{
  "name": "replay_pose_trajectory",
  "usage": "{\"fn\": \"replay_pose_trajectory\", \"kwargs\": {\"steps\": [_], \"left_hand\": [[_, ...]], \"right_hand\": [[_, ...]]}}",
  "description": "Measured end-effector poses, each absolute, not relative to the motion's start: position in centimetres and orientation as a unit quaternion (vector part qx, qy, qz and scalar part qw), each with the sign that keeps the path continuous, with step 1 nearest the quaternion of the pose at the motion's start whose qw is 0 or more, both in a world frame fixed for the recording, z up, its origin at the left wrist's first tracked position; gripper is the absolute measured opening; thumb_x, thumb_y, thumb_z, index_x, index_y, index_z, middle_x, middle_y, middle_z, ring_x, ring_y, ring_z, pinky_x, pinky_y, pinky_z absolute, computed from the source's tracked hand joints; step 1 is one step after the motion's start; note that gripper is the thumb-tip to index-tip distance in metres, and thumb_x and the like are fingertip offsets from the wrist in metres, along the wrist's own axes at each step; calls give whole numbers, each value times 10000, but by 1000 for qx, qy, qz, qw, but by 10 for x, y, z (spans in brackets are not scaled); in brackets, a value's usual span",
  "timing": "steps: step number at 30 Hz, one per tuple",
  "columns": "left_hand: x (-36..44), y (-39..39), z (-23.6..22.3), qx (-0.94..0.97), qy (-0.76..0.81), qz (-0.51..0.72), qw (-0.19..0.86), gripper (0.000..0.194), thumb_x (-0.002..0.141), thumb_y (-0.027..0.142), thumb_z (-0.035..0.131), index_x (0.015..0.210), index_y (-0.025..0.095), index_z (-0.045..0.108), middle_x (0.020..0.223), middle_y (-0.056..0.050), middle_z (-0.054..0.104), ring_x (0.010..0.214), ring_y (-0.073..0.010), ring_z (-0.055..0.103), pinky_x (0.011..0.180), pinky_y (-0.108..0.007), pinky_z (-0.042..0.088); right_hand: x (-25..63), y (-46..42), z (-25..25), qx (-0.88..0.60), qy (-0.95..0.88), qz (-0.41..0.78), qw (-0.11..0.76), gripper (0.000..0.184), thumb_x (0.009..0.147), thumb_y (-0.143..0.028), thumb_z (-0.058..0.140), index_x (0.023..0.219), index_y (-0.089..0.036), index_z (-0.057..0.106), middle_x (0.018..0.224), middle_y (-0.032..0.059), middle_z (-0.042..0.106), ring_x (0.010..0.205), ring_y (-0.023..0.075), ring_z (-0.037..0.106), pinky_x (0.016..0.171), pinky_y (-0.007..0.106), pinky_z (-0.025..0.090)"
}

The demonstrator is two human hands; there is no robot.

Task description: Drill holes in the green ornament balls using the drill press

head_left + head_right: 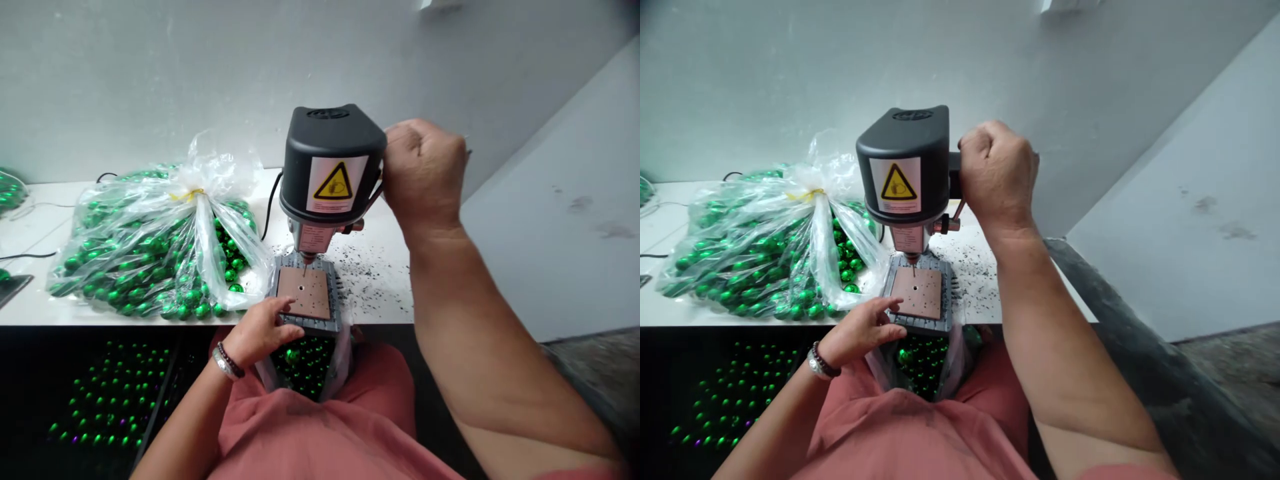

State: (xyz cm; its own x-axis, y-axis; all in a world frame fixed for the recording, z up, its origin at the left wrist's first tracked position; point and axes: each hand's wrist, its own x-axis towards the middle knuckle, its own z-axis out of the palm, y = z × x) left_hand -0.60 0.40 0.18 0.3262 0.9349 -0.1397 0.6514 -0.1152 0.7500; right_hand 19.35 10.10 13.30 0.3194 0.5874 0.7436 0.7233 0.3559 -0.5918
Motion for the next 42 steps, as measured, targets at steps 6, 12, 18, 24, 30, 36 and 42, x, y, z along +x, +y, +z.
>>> {"fn": "replay_pose_trajectory", "kwargs": {"steps": [6, 12, 18, 24, 30, 36, 42], "left_hand": [[-40, 46, 13, 695, 664, 247, 120, 330, 816, 235, 400, 1050, 152, 617, 1037, -100, 638, 973, -200, 574, 892, -302, 417], [-71, 102, -19, 676, 733, 53, 60, 415, 762, 203, 417, 1152, 102, 516, 1091, -178, 582, 1023, -272, 552, 880, -366, 414], [-59, 113, -39, 683, 724, 57, 74, 398, 740, 189, 433, 1126, 171, 531, 1056, -154, 579, 945, -283, 584, 817, -395, 431], [-62, 93, -23, 559, 683, 360, 303, 459, 725, 333, 520, 1154, 172, 499, 866, -48, 603, 690, -159, 579, 646, -288, 458], [-50, 49, 10, 407, 516, 528, 537, 497, 661, 304, 644, 1124, 171, 518, 765, 3, 562, 597, -82, 525, 541, -203, 406], [-25, 30, 22, 452, 470, 495, 575, 434, 727, 287, 613, 1139, 196, 512, 870, -33, 599, 612, -82, 522, 545, -210, 395], [3, 28, 3, 422, 415, 446, 672, 296, 776, 371, 538, 987, 164, 539, 896, -54, 583, 574, -76, 493, 491, -204, 352]], "right_hand": [[194, 109, 134, -528, -589, -53, 610, 340, 814, -286, 338, 653, -108, 579, 596, -7, 483, 580, 35, 367, 600, 218, 281], [197, 109, 130, -503, -602, -48, 618, 322, 813, -311, 381, 532, -170, 311, 524, -57, 264, 536, 37, 225, 554, 238, 221], [198, 112, 129, -501, -594, -35, 628, 317, 823, -342, 373, 567, -161, 327, 548, -60, 280, 551, 20, 245, 565, 207, 237], [197, 111, 126, -500, -594, -27, 630, 329, 827, -391, 349, 610, -150, 401, 541, -61, 325, 540, 13, 275, 565, 191, 263], [196, 110, 126, -484, -591, -25, 644, 318, 838, -367, 358, 622, -146, 433, 554, -55, 350, 547, 17, 298, 573, 194, 277], [198, 110, 126, -472, -599, -11, 647, 330, 848, -388, 352, 630, -157, 437, 558, -49, 365, 562, 33, 338, 579, 203, 297], [198, 108, 126, -475, -600, -2, 644, 332, 843, -415, 363, 656, -160, 468, 571, -44, 410, 564, 36, 351, 591, 200, 316]]}}
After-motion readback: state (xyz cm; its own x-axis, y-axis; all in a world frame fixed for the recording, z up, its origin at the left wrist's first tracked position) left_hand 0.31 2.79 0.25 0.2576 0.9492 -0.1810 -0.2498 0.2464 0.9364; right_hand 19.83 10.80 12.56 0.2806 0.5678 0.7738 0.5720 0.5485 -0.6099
